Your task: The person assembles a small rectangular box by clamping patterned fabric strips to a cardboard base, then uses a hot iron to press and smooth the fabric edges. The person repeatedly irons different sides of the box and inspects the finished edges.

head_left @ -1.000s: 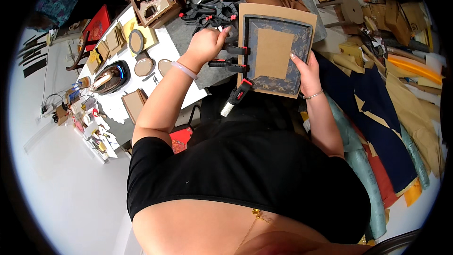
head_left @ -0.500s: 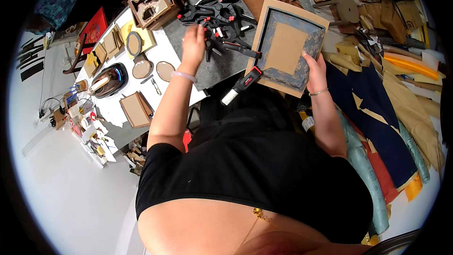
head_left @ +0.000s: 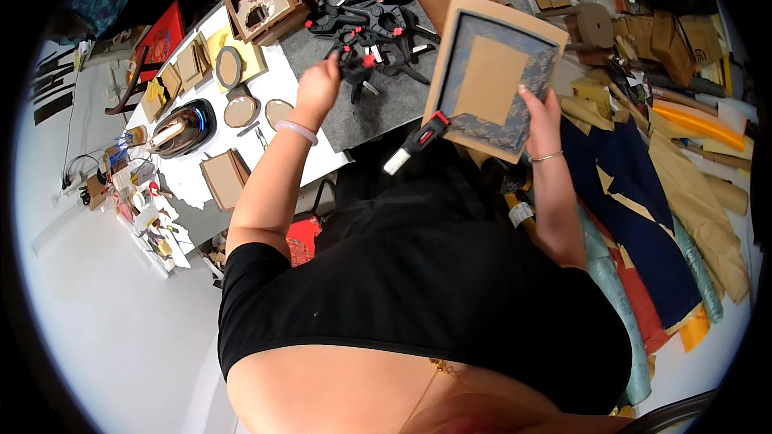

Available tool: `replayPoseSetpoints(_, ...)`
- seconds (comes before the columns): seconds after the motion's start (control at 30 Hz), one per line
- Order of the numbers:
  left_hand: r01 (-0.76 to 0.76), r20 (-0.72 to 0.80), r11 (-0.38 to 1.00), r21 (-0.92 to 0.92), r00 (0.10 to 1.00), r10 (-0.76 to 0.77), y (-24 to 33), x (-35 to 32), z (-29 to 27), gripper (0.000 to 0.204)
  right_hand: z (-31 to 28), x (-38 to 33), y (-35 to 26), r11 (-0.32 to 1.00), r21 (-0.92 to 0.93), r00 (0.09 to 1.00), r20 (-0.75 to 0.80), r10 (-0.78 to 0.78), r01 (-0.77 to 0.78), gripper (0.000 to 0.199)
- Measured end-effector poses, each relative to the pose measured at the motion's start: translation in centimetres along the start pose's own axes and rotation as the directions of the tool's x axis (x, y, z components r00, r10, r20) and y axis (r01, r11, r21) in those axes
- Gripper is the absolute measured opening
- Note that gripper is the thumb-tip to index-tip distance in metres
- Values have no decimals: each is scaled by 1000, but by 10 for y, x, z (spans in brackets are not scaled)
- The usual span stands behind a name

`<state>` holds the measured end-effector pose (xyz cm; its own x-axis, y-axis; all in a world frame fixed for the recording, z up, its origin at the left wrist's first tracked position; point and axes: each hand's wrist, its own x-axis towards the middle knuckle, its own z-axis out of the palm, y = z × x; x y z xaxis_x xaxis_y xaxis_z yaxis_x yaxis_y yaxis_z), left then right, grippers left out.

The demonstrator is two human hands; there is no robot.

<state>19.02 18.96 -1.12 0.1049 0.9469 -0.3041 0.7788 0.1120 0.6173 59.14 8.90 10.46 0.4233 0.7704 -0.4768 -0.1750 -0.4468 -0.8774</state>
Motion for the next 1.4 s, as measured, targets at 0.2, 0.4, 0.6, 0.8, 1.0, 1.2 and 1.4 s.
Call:
replayPoseSetpoints(0.2, 5, -530, 947, 320, 830, 174, -26, 25, 41, 58, -13, 18, 9, 983, 182, 1000, -6, 21, -19, 38)
replayPoseSetpoints(0.4, 98, 621, 912, -399, 761, 190, 85, -59, 14, 103, 5, 14, 16, 963, 263, 998, -36, -44, 52, 34)
replayPoseSetpoints(0.6, -38, 478, 991, -130, 873, 96, 95, -93, 19, 68, 24, 5, 4, 985, 166, 998, -47, -40, 47, 40)
replayPoseSetpoints(0.8, 36, 275, 999, 39, 960, -45, 35, -99, 22, 74, -3, 28, -8, 955, 288, 993, -114, -41, 72, 46)
replayPoseSetpoints(1.0, 100, -209, 986, 134, 975, -71, -35, -2, 54, 92, 29, 49, 0, 991, 133, 999, 46, 15, -21, 43)
replayPoseSetpoints(1.2, -17, -151, 842, -539, 986, -76, -2, 18, 40, 67, 87, 53, 32, 980, 68, 947, 276, 163, -189, 41)
replayPoseSetpoints(1.4, 349, 329, 273, -897, 937, -119, 33, -57, 28, 42, 108, 61, 53, 917, 54, 821, 468, 326, -395, 48)
